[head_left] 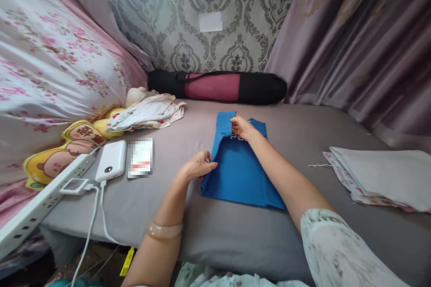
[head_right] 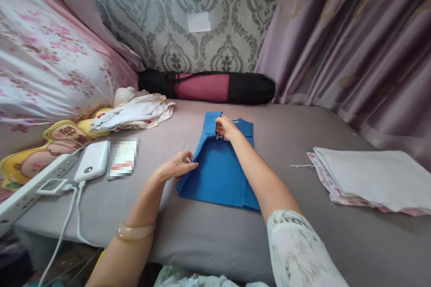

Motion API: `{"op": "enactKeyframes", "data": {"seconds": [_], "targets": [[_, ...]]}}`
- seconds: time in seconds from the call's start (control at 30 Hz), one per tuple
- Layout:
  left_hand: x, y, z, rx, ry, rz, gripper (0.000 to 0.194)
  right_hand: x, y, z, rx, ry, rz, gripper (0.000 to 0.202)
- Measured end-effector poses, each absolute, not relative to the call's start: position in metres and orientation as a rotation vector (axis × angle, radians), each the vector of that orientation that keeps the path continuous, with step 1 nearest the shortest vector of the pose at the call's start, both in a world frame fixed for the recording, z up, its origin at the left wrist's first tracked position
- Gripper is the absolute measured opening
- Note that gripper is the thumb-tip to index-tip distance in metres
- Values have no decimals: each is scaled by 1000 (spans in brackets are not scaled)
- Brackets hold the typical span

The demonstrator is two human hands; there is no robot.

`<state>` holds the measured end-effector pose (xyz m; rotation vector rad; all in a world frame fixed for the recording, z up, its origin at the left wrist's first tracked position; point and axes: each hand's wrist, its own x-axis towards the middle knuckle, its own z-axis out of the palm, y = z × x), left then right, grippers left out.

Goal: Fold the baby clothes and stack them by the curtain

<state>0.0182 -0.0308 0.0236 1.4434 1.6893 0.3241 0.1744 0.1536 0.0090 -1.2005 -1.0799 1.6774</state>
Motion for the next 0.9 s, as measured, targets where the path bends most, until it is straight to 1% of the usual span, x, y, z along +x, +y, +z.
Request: {"op": "enactKeyframes", "data": {"seconds": [0.13, 0.27, 0.33, 0.5, 0.57, 0.63, 0.73, 0.8, 0.9], "targets": [[29, -29, 17, 1424, 1642, 355, 20, 193, 150, 6, -1202, -1091, 1661, 15], [37, -29, 13, 1411, 1615, 355, 19, 206, 146, 1, -1294, -1134, 1620, 17], [39, -30, 13, 1399, 1592, 358, 23, 209, 145, -2, -1352, -1148, 1590, 18], [40, -31, 12, 1337, 1496, 386, 44, 211, 143, -7, -1445, -1182, 1535, 15], [38, -30, 10, 1365, 1469, 418, 46, 210, 144, -8, -1487, -1209, 1506, 15], [35, -28, 7, 1436, 1480, 472, 43, 208, 146, -9, -1534, -1247, 1467, 15], [32, -25, 2, 1630, 1549, 562, 28, 208, 147, -8, -1623, -1314, 1387, 11], [31, -23, -1, 1787, 1585, 598, 17, 208, 147, -6, -1695, -1402, 1205, 11], [30, -22, -3, 1925, 1594, 579, 12, 203, 151, -3, -1727, -1719, 584, 29]]}}
